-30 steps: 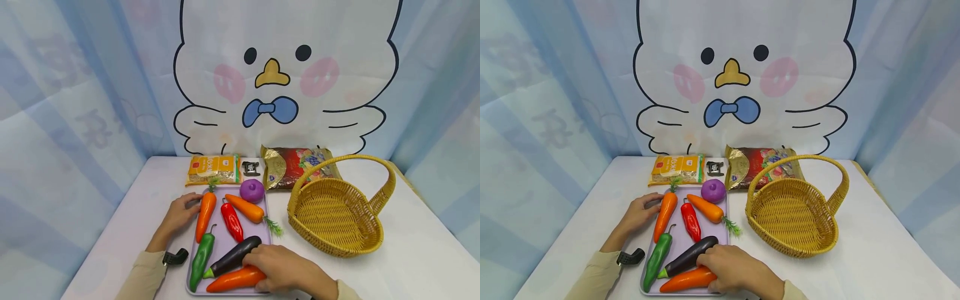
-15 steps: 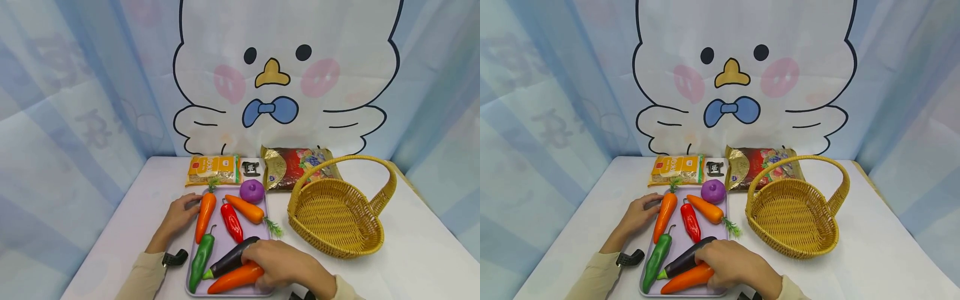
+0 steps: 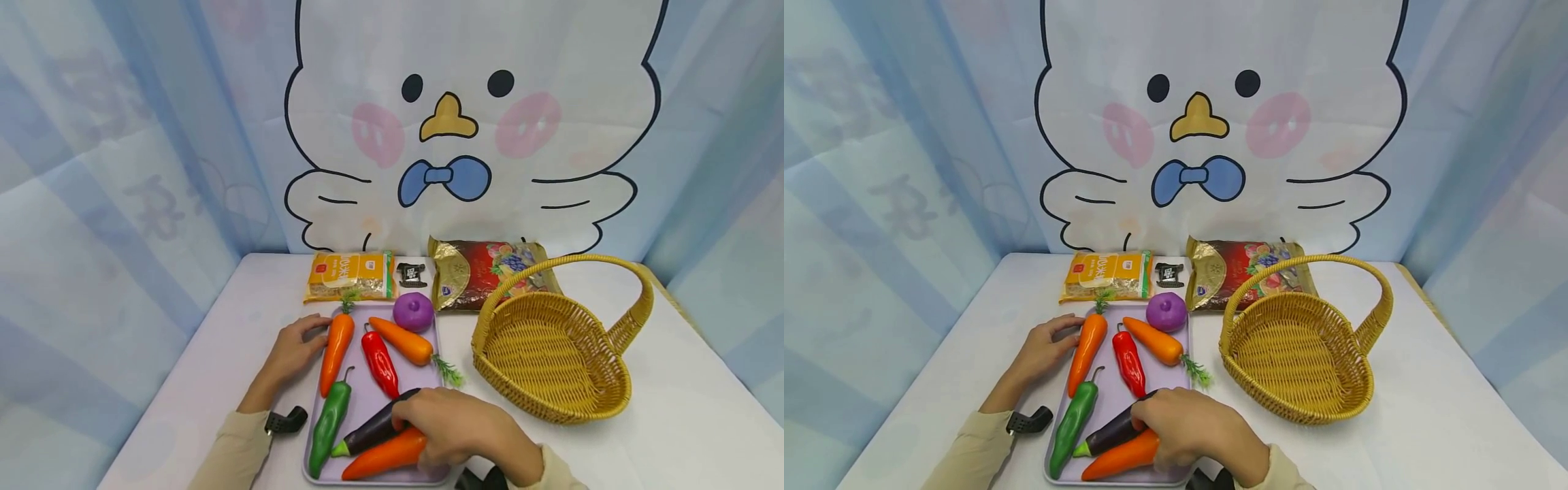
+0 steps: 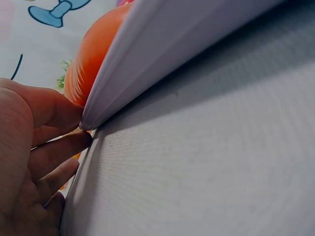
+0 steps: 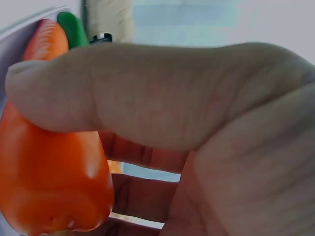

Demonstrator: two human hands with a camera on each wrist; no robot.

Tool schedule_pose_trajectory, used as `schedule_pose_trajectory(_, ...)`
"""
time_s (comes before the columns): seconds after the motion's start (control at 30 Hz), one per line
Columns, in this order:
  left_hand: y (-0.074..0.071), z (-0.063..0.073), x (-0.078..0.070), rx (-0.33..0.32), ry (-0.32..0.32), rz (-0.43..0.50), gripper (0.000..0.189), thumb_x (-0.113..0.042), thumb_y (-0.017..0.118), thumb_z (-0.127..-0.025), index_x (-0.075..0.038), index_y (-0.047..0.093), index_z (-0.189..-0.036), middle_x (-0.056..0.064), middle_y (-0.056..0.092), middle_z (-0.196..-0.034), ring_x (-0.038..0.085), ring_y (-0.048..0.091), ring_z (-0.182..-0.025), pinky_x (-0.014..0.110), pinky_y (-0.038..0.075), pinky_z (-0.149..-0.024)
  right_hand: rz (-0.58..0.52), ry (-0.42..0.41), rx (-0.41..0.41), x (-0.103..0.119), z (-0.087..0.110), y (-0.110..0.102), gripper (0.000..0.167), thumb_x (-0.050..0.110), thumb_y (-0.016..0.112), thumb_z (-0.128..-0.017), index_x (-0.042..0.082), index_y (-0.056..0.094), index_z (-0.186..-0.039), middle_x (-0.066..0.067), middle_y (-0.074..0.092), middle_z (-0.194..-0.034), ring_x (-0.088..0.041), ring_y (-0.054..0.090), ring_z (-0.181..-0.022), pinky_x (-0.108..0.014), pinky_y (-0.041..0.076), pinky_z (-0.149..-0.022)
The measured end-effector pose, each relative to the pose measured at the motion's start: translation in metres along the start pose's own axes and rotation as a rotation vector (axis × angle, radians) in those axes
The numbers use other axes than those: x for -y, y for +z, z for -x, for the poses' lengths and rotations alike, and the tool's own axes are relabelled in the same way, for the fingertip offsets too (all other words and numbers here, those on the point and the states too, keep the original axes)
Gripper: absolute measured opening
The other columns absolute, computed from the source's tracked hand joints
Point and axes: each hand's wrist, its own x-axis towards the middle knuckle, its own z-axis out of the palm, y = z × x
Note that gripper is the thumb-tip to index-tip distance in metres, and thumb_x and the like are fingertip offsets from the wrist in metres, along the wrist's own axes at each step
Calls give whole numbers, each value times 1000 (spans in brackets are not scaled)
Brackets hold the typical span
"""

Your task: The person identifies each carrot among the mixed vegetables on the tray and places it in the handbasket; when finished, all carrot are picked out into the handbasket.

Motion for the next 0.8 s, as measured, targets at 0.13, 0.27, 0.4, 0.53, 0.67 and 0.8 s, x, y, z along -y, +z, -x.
schedule_pose_trajectory(0.13, 2, 1, -1, -2, 1, 4, 40, -19, 62, -95, -13, 66, -134, 16, 51, -151, 39, 38, -146, 63, 22, -120, -25, -25, -16, -2, 3, -4, 37, 15, 83, -65, 26, 67, -97, 18, 58, -83, -5, 52, -73, -22, 45, -72)
schedule_pose_trajectory(0.27, 2, 3, -2, -7, 18, -3, 39, -18, 62, -95, -13, 67, -134, 16, 52, -150, 39, 40, -145, 62, 23, -120, -88, -20, -33, -8, 10, -11, 35, 17, 83, -68, 26, 67, -98, 18, 58, -84, -4, 52, -74, -21, 44, -71)
schedule_pose_trajectory(0.4, -1, 3, -2, -14, 36, -13, 38, -17, 63, -95, -11, 67, -133, 17, 54, -148, 39, 41, -144, 62, 24, -120, -111, 2, -86, -14, 18, -19, 32, 22, 83, -72, 25, 69, -100, 20, 60, -89, -5, 53, -80, -25, 45, -78)
schedule_pose_trajectory(0.53, -2, 2, -2, -17, 31, -20, 39, -18, 62, -96, -12, 66, -133, 17, 53, -149, 39, 41, -144, 63, 24, -120, -131, -1, -159, -20, 26, -26, 32, 25, 84, -73, 25, 70, -102, 21, 62, -92, -5, 54, -82, -27, 46, -80)
schedule_pose_trajectory(0.67, -1, 2, -1, -15, 21, -26, 39, -20, 61, -96, -12, 66, -134, 17, 53, -149, 40, 40, -144, 64, 24, -119, -167, -42, -216, -25, 31, -31, 32, 26, 83, -75, 25, 70, -104, 21, 63, -94, -4, 56, -83, -27, 48, -80)
schedule_pose_trajectory(0.8, -1, 2, -2, -13, 10, -21, 39, -21, 61, -97, -12, 66, -134, 17, 52, -150, 40, 40, -144, 64, 24, -119, -191, -51, -234, -27, 35, -35, 33, 28, 81, -79, 25, 69, -110, 20, 64, -102, -5, 56, -90, -31, 48, -86)
